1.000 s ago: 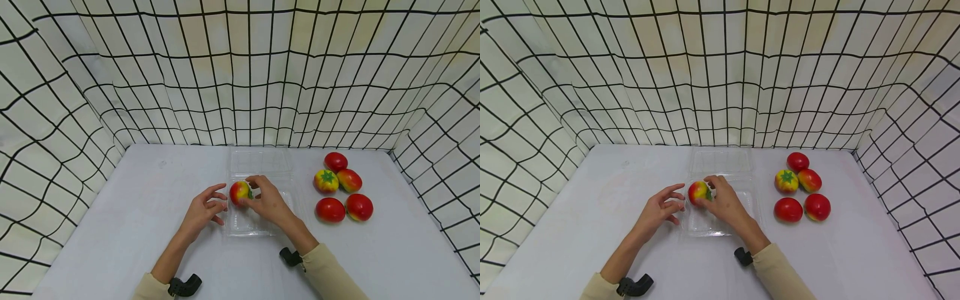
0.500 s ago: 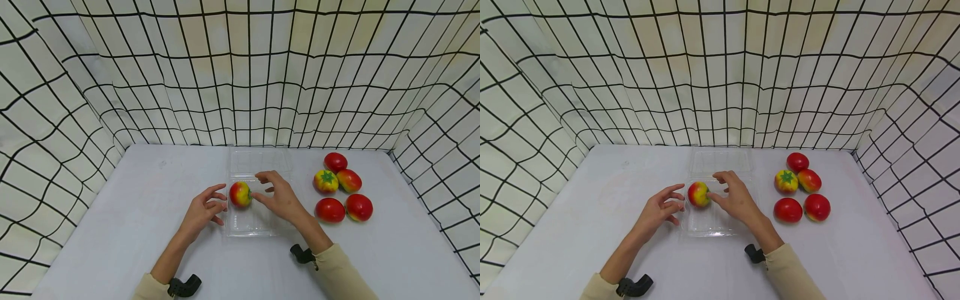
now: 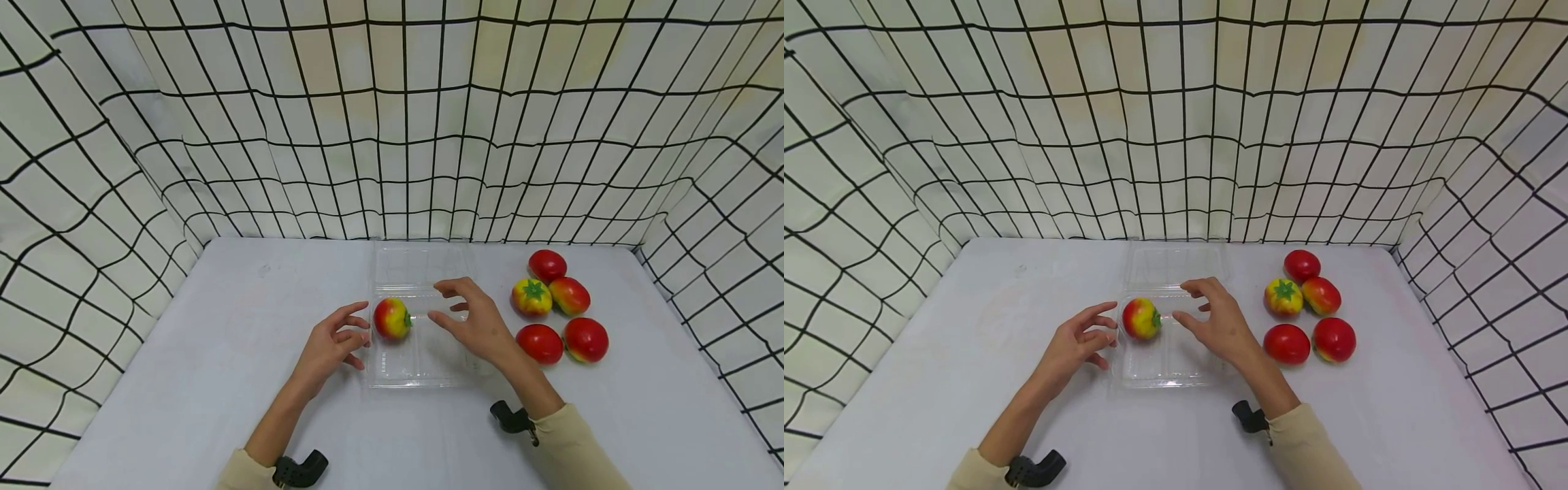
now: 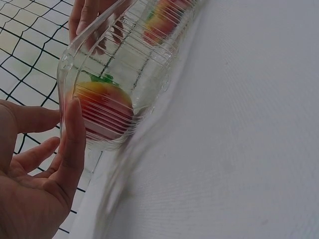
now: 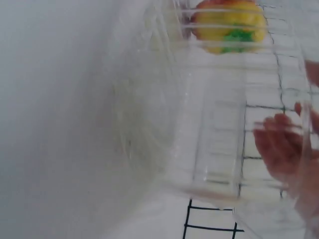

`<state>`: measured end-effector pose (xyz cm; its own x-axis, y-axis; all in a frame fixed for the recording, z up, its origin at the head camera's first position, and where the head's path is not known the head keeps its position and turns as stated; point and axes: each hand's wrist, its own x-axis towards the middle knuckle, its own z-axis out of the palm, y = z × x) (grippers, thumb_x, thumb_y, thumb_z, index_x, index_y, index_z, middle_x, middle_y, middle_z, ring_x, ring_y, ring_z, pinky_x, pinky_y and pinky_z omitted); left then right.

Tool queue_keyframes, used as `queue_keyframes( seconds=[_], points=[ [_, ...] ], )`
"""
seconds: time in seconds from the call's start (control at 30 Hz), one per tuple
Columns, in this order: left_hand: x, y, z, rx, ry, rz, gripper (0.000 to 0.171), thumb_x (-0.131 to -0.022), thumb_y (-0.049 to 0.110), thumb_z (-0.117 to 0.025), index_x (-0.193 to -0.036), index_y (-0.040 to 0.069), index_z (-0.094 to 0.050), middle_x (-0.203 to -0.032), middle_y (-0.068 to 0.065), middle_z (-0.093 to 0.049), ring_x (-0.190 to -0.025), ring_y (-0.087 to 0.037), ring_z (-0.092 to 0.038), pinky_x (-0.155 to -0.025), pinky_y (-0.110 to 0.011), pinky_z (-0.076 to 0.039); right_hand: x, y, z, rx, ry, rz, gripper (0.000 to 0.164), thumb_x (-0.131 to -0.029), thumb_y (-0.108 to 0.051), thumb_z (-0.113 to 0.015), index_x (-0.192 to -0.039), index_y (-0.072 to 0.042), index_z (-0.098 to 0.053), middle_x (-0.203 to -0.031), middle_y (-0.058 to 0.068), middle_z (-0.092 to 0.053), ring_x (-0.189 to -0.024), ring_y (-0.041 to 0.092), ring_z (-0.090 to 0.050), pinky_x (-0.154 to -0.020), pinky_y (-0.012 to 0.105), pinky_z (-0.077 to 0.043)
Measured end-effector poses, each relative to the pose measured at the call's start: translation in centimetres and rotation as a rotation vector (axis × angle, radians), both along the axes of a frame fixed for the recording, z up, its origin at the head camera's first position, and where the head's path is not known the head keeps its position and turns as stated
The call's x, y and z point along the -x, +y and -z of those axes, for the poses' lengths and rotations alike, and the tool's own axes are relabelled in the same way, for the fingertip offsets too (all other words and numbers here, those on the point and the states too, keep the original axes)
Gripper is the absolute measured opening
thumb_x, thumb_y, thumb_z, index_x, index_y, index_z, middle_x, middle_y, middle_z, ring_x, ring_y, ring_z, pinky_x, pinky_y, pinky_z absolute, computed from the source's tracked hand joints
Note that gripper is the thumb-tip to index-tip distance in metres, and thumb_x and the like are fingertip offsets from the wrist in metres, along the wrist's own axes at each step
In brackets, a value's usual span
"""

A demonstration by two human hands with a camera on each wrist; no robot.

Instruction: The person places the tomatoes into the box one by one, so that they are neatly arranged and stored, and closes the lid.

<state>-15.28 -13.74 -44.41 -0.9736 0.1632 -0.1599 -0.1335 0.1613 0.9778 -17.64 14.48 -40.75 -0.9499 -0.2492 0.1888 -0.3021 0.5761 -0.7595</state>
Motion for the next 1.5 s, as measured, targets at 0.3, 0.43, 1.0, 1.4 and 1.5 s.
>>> queue_keyframes(
  seconds=[0.3, 0.43, 1.0, 1.4, 1.5],
  points=[
    [0.0, 0.0, 0.0, -0.001, -0.003, 0.002, 0.055, -0.099, 0.01, -0.066, -0.152, 0.018, -0.052, -0.128, -0.021, -0.061, -0.094, -0.028, -0.07, -0.066, -0.029, -0.064, -0.2, 1.5, -0.4, -0.006, 0.049, 0.017, 0.049, -0.09, -0.021, -0.082, -0.134, -0.014, -0.063, -0.134, 0.009, -0.063, -0.125, 0.028, -0.062, -0.101, 0.05, -0.06],
    [0.0, 0.0, 0.0, -0.002, -0.005, 0.0, 0.055, -0.099, 0.009, -0.066, -0.151, 0.019, -0.052, -0.128, -0.021, -0.061, -0.095, -0.028, -0.07, -0.065, -0.029, -0.063, -0.3, 2.1, -0.6, -0.003, 0.054, 0.027, 0.049, -0.09, -0.021, -0.082, -0.134, -0.013, -0.064, -0.134, 0.009, -0.063, -0.126, 0.028, -0.062, -0.101, 0.051, -0.059],
    [0.0, 0.0, 0.0, 0.002, -0.001, -0.005, 0.055, -0.099, 0.01, -0.067, -0.151, 0.019, -0.053, -0.128, -0.021, -0.061, -0.095, -0.028, -0.07, -0.066, -0.028, -0.063, -0.9, 4.7, -0.6, 0.023, 0.047, 0.048, 0.045, -0.09, -0.018, -0.081, -0.132, -0.011, -0.064, -0.134, 0.011, -0.063, -0.126, 0.031, -0.06, -0.104, 0.055, -0.057],
    [0.0, 0.0, -0.1, 0.02, 0.002, -0.007, 0.055, -0.099, 0.01, -0.067, -0.151, 0.019, -0.053, -0.128, -0.021, -0.062, -0.095, -0.029, -0.07, -0.067, -0.028, -0.063, -1.0, 6.2, -0.7, -0.008, 0.05, 0.077, 0.044, -0.091, -0.018, -0.081, -0.131, -0.011, -0.064, -0.134, 0.012, -0.063, -0.127, 0.032, -0.06, -0.105, 0.057, -0.055],
    [-0.1, 0.0, -0.1, 0.025, 0.002, -0.006, 0.055, -0.099, 0.011, -0.067, -0.151, 0.019, -0.052, -0.127, -0.021, -0.063, -0.095, -0.029, -0.07, -0.067, -0.028, -0.063, -1.2, 6.5, -0.7, -0.015, 0.038, 0.086, 0.044, -0.091, -0.019, -0.08, -0.131, -0.012, -0.064, -0.135, 0.012, -0.063, -0.127, 0.033, -0.059, -0.106, 0.059, -0.054]
  ],
)
